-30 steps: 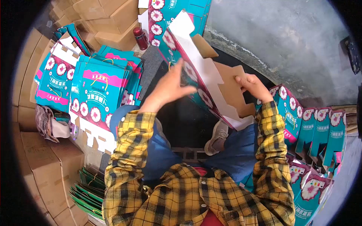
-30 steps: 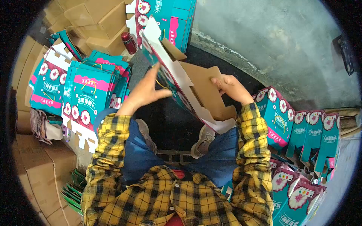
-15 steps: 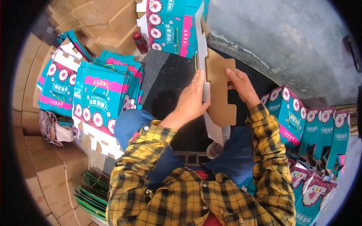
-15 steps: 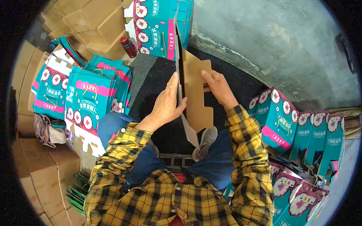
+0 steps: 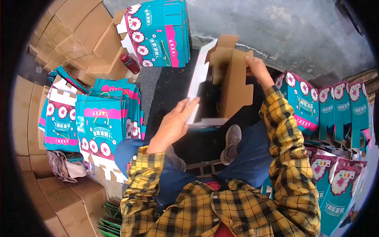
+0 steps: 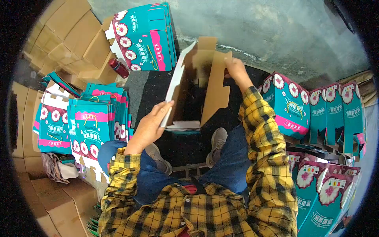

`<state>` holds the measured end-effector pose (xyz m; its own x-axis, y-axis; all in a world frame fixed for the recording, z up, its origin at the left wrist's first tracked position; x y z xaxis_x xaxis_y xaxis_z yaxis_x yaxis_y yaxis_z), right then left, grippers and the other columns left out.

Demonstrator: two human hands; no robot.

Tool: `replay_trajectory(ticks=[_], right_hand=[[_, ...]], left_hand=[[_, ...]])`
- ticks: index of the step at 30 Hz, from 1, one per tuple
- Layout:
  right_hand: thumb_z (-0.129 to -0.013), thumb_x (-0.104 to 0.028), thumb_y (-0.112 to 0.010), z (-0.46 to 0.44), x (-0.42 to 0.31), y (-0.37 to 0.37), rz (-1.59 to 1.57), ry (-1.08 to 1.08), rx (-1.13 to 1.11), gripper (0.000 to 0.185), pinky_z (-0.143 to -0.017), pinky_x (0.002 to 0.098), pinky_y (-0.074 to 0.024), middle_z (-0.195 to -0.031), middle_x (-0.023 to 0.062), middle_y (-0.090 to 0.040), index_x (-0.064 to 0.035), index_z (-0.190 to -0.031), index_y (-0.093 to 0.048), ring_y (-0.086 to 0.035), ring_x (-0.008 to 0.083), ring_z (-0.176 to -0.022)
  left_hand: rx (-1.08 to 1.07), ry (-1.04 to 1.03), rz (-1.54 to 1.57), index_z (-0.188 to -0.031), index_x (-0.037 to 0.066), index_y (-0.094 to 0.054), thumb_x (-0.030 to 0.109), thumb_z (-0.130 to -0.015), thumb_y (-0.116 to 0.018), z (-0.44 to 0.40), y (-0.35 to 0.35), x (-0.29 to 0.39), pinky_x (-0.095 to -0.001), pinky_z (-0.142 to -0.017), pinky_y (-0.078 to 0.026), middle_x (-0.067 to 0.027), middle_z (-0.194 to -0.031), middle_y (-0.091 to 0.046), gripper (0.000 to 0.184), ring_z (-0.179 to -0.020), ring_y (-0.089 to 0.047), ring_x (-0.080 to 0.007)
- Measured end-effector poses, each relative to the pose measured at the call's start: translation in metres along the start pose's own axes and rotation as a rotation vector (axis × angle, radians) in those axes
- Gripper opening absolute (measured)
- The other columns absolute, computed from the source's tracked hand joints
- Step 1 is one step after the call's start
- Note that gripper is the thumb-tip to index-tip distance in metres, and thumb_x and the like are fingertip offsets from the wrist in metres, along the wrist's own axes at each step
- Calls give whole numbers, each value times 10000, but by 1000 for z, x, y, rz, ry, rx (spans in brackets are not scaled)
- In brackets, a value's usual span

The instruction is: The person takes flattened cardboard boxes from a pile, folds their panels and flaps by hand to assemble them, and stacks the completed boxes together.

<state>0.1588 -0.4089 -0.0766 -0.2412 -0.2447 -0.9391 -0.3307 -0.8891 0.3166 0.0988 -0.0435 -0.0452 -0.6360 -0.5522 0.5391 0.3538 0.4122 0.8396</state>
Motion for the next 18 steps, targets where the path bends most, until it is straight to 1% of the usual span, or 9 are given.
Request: replay_trajectory(ticks=[2,5,6,7,9,10,12,15,18], right_hand=[[-951,-307,-477,0,0,-5,-39,6,-19,364,-585,311,-529,-841,98,-658,33,-967,-607,-646,187,-667],[-950,-342,-483,-6,8,-5,-41,-13,-84,391,-623,310,-538,-902,82,-651,25,-1004,-607,-631,169,-733],[-951,-343,-482,-6,7,-6,42,-1,-76,399,-624,311,-541,-905,88,-653,33,-1000,-605,-636,169,-738],[-952,-344,-481,-6,5,-7,124,13,-67,407,-624,312,-544,-909,94,-655,41,-995,-603,-640,170,-743],[-950,-320,-493,-4,3,-9,109,44,-50,391,-591,314,-540,-845,103,-652,55,-953,-601,-644,180,-695],[-949,-295,-505,-2,3,-9,96,71,-31,379,-559,316,-537,-781,112,-649,70,-910,-600,-648,189,-648],[-947,-288,-504,3,3,-8,90,62,-54,368,-544,307,-527,-776,108,-650,64,-904,-603,-647,183,-642],[-943,-274,-505,7,0,-7,153,82,-83,345,-514,293,-510,-759,100,-655,51,-893,-609,-648,171,-625],[-943,-278,-505,10,-3,0,253,87,-113,326,-492,276,-484,-741,62,-645,27,-892,-608,-611,140,-600]], left_hand=[[-40,-50,-38,-1408,174,-403,88,-710,-750,-2,-3,3,-401,-998,-436,-168,-1396,-409,785,-1227,-475,-361],[-18,-167,-92,-1390,162,-429,136,-690,-782,-7,-11,5,-415,-1055,-378,-170,-1432,-380,784,-1285,-421,-349],[-52,-162,-69,-1373,148,-451,200,-692,-794,-10,-14,3,-432,-1079,-343,-173,-1462,-349,764,-1317,-383,-352],[-51,-161,-72,-1373,148,-451,200,-692,-794,-12,-15,3,-432,-1079,-343,-173,-1462,-349,764,-1317,-383,-352],[-62,-194,-116,-1384,147,-442,318,-717,-780,-15,-17,4,-447,-1077,-340,-187,-1466,-336,768,-1330,-357,-367],[-63,-194,-116,-1384,147,-442,318,-717,-780,-15,-19,5,-447,-1077,-340,-187,-1466,-336,768,-1330,-357,-367],[-73,-184,-123,-1381,146,-457,447,-756,-722,-16,-23,7,-473,-1094,-300,-200,-1477,-314,742,-1353,-315,-381],[-122,-167,-186,-1359,136,-491,517,-797,-650,-12,-32,5,-488,-1117,-247,-209,-1483,-301,697,-1368,-286,-388],[-163,-166,-129,-1321,110,-528,508,-810,-625,-10,-35,6,-489,-1128,-213,-215,-1464,-338,655,-1371,-286,-388]])
Point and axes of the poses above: each hand's wrist, its own z-axis away from the middle knuckle, its own y-axis out of the back of the hand, x = y × z, the point moved 1 cm from there along -z, towards the middle knuckle
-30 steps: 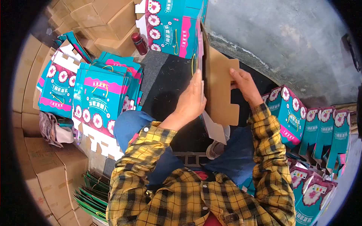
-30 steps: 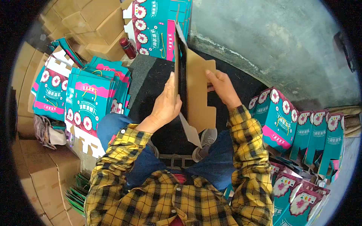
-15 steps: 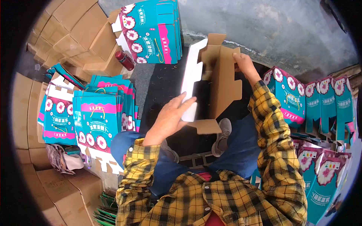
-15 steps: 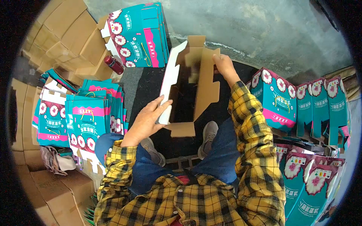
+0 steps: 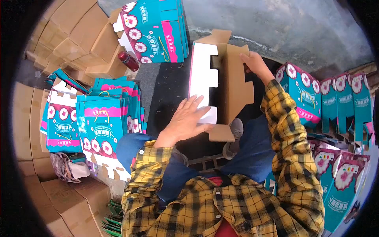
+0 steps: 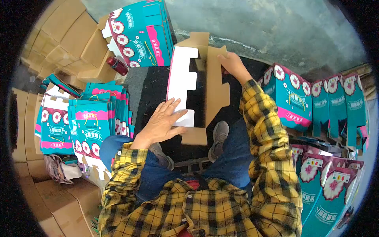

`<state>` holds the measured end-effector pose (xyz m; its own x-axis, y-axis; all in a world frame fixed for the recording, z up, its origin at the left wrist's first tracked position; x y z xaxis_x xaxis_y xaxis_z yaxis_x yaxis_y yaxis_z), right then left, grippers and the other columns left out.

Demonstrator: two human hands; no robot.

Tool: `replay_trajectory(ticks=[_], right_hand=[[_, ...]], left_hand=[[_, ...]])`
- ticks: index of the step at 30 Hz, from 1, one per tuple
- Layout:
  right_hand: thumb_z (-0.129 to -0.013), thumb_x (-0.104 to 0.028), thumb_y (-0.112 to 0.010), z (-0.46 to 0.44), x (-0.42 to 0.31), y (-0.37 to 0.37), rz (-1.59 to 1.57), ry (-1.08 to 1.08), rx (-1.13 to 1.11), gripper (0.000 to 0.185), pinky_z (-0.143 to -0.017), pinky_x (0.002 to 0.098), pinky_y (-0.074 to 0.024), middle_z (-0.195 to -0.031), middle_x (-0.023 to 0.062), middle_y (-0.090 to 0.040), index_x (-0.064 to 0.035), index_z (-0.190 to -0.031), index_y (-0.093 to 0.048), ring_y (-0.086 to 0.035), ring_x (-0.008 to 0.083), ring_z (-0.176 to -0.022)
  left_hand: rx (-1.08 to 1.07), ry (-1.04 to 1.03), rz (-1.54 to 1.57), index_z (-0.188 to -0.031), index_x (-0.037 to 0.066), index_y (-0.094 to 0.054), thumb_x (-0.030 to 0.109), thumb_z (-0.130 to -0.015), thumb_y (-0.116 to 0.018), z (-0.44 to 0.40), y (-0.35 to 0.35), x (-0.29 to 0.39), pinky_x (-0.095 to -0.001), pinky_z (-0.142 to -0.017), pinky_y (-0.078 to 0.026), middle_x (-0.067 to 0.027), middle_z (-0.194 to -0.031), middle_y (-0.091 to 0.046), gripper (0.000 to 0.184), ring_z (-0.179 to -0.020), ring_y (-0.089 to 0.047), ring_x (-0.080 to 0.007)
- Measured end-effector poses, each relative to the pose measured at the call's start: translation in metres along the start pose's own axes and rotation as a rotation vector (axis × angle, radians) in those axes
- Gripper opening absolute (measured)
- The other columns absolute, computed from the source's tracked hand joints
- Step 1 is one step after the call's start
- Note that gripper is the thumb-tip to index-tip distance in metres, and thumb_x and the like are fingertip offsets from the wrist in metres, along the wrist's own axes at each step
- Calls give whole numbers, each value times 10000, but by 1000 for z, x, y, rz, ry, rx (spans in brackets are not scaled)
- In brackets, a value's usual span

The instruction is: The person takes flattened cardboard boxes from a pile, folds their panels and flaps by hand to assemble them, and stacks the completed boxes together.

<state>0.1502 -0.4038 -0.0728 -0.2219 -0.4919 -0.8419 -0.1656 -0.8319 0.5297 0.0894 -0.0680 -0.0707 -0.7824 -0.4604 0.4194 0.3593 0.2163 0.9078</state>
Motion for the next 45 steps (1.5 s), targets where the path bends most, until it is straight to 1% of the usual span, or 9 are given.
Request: replay_trajectory(ticks=[5,12,16,24,31,35,38,43,45], right_hand=[[-945,-297,-498,0,4,2,5,-11,21,315,-480,250,-436,-718,16,-614,-7,-878,-604,-547,98,-576],[-923,-240,-488,6,-6,-11,-170,-64,-71,289,-507,255,-494,-756,51,-645,17,-970,-611,-587,129,-567],[-923,-239,-480,14,-15,-12,-251,-62,-89,276,-515,257,-499,-781,50,-645,-7,-1015,-598,-597,127,-584],[-916,-306,-487,13,-15,-11,-234,-29,-134,312,-523,237,-490,-876,40,-650,-42,-1054,-578,-614,118,-614],[-931,-613,-374,-7,7,21,-310,-40,224,681,-897,348,-422,-1138,79,-629,-48,-1264,-559,-563,192,-1026],[-975,-595,-282,2,16,-2,-219,88,-380,700,-880,301,-441,-1010,83,-662,-21,-1133,-652,-585,166,-931],[-945,-629,-346,24,-2,-23,-161,16,-443,786,-934,358,-438,-1096,185,-646,88,-1068,-643,-599,247,-1029],[-913,-574,-466,22,-9,-32,9,205,-324,667,-1011,378,-385,-1197,226,-599,19,-1190,-592,-549,342,-1142],[-888,-538,-542,32,-17,-36,91,321,-250,637,-1037,391,-361,-1242,227,-571,-15,-1250,-559,-516,360,-1184]], left_hand=[[-57,-152,207,-1287,49,-539,381,-803,-646,7,6,12,-477,-1120,-239,-214,-1380,-449,597,-1352,-330,-363],[208,256,-14,-1314,-32,-439,132,-830,-627,-11,-14,28,-438,-929,-421,-235,-1133,-551,544,-1086,-526,-355],[396,17,-182,-1249,-57,-493,88,-793,-613,-27,-30,43,-431,-956,-407,-236,-1217,-501,493,-1107,-507,-376],[304,82,-25,-1214,-78,-486,179,-775,-648,-35,-36,64,-443,-933,-388,-205,-1198,-504,535,-1118,-473,-353],[249,184,39,-1137,-35,-553,-45,-705,-532,5,-13,22,-434,-925,-426,-207,-1080,-587,433,-1046,-540,-375],[265,126,109,-1087,-17,-591,-68,-735,-523,40,22,-16,-441,-873,-464,-219,-1007,-616,363,-992,-574,-398],[240,464,211,-1129,-19,-579,48,-859,-561,58,8,-54,-440,-853,-465,-244,-996,-626,279,-996,-575,-406],[538,820,392,-1286,5,-488,83,-874,-563,29,6,-48,-428,-903,-449,-267,-1111,-595,426,-1098,-553,-384],[694,460,-284,-1342,28,-444,91,-877,-564,21,-1,-49,-437,-970,-411,-258,-1281,-507,484,-1193,-493,-380]])
Point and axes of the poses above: each hand's wrist, its own z-axis away from the middle knuckle, its own y-axis out of the back of the hand, x = y × z, the point moved 1 cm from there along -z, towards the middle knuckle
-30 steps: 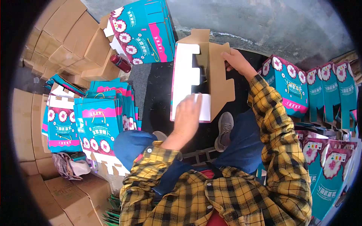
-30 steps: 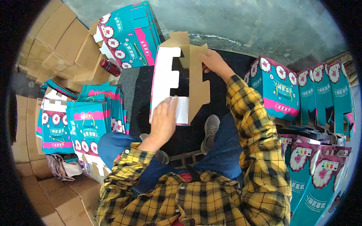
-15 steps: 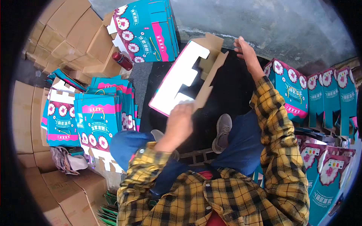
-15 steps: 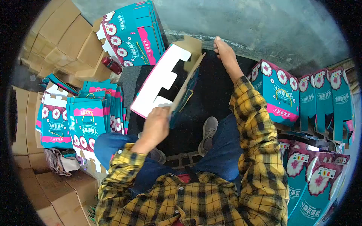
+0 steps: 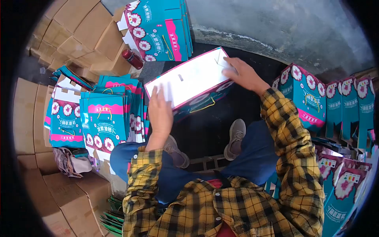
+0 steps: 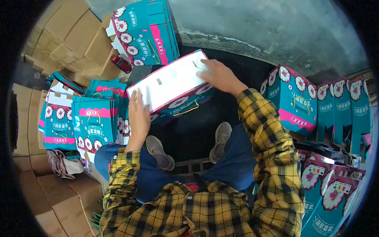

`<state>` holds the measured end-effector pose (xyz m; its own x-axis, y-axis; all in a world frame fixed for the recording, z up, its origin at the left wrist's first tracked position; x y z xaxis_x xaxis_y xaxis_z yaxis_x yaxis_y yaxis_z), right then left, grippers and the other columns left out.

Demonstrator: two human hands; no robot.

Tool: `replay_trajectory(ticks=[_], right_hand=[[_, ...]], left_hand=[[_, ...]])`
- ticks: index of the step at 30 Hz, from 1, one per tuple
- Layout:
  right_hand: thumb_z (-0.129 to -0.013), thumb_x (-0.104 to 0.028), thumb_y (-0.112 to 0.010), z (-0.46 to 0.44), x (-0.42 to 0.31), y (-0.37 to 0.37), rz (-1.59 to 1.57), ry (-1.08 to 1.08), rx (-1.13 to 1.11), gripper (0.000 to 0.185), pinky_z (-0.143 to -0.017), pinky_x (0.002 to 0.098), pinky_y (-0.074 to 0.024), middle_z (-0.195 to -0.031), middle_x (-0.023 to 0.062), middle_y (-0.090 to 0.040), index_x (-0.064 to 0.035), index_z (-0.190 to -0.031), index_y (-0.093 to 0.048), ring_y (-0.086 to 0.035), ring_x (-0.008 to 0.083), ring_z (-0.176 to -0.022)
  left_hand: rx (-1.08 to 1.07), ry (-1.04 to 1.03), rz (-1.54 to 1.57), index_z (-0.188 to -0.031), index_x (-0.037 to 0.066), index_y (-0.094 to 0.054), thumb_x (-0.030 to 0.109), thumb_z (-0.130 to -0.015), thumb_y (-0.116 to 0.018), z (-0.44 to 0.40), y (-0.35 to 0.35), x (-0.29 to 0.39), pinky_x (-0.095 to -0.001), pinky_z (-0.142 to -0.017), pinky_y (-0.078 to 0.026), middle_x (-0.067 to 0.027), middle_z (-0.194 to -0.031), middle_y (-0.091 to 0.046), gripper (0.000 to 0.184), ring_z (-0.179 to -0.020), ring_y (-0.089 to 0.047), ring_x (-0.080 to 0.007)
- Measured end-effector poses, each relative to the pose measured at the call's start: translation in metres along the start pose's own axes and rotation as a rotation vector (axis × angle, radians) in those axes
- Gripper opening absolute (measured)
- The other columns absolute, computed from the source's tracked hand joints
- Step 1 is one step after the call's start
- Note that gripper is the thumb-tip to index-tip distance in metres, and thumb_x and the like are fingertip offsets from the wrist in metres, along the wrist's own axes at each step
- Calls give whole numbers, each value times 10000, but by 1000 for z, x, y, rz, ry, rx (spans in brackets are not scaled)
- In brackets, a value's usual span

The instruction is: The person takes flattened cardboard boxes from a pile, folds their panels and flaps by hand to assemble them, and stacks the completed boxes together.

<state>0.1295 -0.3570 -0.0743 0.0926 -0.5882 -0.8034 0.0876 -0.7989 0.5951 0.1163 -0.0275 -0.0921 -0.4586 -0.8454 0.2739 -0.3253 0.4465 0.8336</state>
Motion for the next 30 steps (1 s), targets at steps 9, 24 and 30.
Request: replay_trajectory(ticks=[9,24,30], right_hand=[[-815,-290,-685,4,2,-47,652,475,-91,466,-987,410,-408,-1293,128,-537,-80,-1212,-560,-494,307,-1201],[-813,-278,-682,5,10,-52,558,428,-86,379,-958,410,-426,-1201,121,-607,-90,-1137,-629,-539,300,-1139],[-822,-280,-675,4,6,-48,568,435,-94,378,-955,407,-429,-1198,122,-606,-85,-1142,-622,-543,301,-1131]], left_hand=[[-323,-219,26,-1267,-21,-495,189,-869,-619,10,-15,9,-453,-1051,-338,-218,-1338,-478,467,-1254,-438,-371],[-370,-202,119,-1236,-13,-525,216,-878,-613,12,-19,1,-445,-1024,-375,-227,-1302,-513,434,-1221,-474,-377],[-379,-197,169,-1220,-12,-536,222,-873,-619,11,-19,2,-448,-1026,-374,-229,-1287,-518,426,-1219,-470,-382]])
Point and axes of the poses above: each hand's wrist, its own z-axis away from the middle knuckle, its own y-axis out of the back of the hand, x = y × z, the point moved 1 cm from there along -z, towards the middle knuckle
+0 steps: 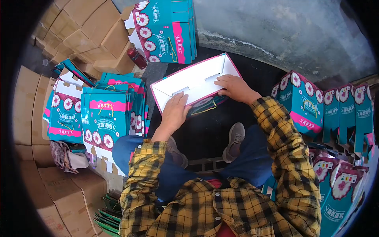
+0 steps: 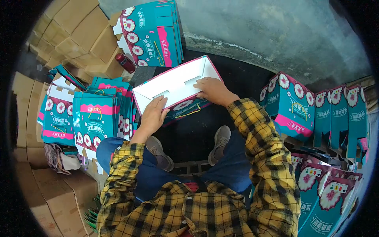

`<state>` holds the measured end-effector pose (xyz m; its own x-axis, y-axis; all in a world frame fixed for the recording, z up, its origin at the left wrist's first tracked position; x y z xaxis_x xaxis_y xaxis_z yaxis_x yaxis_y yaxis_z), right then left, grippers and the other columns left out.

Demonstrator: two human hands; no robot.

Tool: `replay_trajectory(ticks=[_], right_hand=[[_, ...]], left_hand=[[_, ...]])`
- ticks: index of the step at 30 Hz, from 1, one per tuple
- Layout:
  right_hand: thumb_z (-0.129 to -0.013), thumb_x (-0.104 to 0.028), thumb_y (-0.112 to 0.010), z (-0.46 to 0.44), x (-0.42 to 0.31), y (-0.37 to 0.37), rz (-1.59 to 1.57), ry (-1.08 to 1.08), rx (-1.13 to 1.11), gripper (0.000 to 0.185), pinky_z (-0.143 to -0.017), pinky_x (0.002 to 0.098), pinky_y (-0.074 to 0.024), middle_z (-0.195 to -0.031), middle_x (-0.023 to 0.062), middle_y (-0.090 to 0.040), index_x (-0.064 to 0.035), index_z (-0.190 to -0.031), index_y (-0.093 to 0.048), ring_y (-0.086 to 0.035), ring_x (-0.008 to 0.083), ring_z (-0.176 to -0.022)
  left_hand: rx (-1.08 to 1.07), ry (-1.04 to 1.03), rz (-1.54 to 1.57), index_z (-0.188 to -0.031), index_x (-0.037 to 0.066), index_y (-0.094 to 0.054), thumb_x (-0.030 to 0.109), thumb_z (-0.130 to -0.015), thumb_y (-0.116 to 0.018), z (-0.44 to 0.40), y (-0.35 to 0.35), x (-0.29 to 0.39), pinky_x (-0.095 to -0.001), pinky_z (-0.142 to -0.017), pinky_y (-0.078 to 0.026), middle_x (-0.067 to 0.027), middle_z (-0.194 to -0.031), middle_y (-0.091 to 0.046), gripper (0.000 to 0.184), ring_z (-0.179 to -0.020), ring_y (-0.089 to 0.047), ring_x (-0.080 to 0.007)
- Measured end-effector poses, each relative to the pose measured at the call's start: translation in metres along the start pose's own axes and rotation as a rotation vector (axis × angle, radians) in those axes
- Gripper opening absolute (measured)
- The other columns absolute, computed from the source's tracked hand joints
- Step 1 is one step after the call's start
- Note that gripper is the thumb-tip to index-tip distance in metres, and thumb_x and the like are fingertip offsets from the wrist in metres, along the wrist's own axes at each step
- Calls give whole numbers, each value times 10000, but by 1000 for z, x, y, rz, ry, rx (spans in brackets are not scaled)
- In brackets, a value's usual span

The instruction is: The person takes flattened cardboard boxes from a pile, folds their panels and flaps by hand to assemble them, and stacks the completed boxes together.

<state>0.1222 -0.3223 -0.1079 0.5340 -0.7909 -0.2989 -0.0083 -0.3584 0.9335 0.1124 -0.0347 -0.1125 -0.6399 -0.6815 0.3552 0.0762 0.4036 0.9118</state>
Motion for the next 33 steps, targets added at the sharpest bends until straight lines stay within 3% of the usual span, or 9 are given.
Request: replay_trajectory(ticks=[5,9,11,13,17,20,25,28,33], right_hand=[[-860,-299,-640,0,0,31,-189,-146,10,365,-922,409,-449,-1170,143,-612,-57,-1131,-621,-567,319,-1085],[-926,-404,-517,3,61,10,-313,-505,549,475,-923,379,-451,-1113,164,-623,2,-1155,-605,-575,321,-1078],[-944,-460,-473,5,76,-1,-424,-574,577,542,-915,368,-455,-1088,162,-632,19,-1163,-599,-580,311,-1075],[-947,-586,-376,9,65,-2,-1043,-964,286,689,-928,350,-439,-1059,157,-645,26,-1174,-596,-583,280,-1075],[-940,-663,-286,32,84,-1,-1166,-1182,20,734,-797,316,-491,-1045,43,-666,-42,-1143,-619,-624,171,-873],[-978,-588,-302,55,122,-79,-1289,-823,-114,657,-776,310,-507,-1027,43,-673,-36,-1108,-633,-628,162,-823],[-987,-468,-432,44,59,-45,-1798,-939,-127,493,-826,289,-525,-1014,68,-685,-37,-1091,-646,-649,158,-840],[-975,-449,-473,31,24,14,-1782,-891,41,465,-826,284,-530,-1011,76,-687,-34,-1103,-639,-656,158,-847],[-985,-478,-419,22,30,44,-1594,-624,320,554,-975,331,-425,-1229,94,-585,-21,-1281,-523,-557,179,-1098]], left_hand=[[331,-18,-25,-1293,-21,-481,201,-849,-649,-3,30,3,-418,-1059,-340,-232,-1323,-485,525,-1252,-435,-389],[647,488,243,-1381,-48,-382,361,-915,-588,7,20,-69,-418,-1106,-255,-236,-1413,-401,653,-1337,-357,-328],[473,828,1110,-1375,-66,-375,615,-938,-393,12,5,-90,-382,-1077,-314,-228,-1382,-446,809,-1258,-460,-309],[355,934,1139,-1350,-65,-409,670,-917,-344,19,23,-81,-399,-1039,-357,-229,-1329,-493,856,-1201,-508,-307],[116,1136,1198,-1258,-64,-511,862,-784,-234,53,-10,-123,-422,-896,-464,-219,-1195,-593,1076,-1046,-601,-321],[-237,1294,1269,-1278,27,-539,881,-753,-301,64,-21,-103,-401,-891,-467,-172,-1237,-590,1031,-1100,-578,-298],[-321,1098,1489,-1248,-1,-542,489,-853,-663,65,5,-60,-316,-911,-484,-136,-1189,-622,641,-1023,-631,-209],[-144,1025,1241,-1278,-106,-440,514,-782,-730,60,-7,-71,-316,-870,-514,-195,-1246,-570,845,-1073,-608,-225],[395,458,914,-1337,3,-415,394,-919,-613,43,9,-65,-354,-939,-445,-143,-1259,-530,606,-1132,-529,-211]])
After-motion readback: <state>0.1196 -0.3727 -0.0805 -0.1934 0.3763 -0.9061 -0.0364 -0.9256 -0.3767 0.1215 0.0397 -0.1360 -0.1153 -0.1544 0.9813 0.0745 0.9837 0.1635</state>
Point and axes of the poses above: each hand's wrist, its own z-axis away from the middle knuckle, its own y-axis out of the back of the hand, x = y × z, the point moved 1 cm from there along -z, towards the middle knuckle
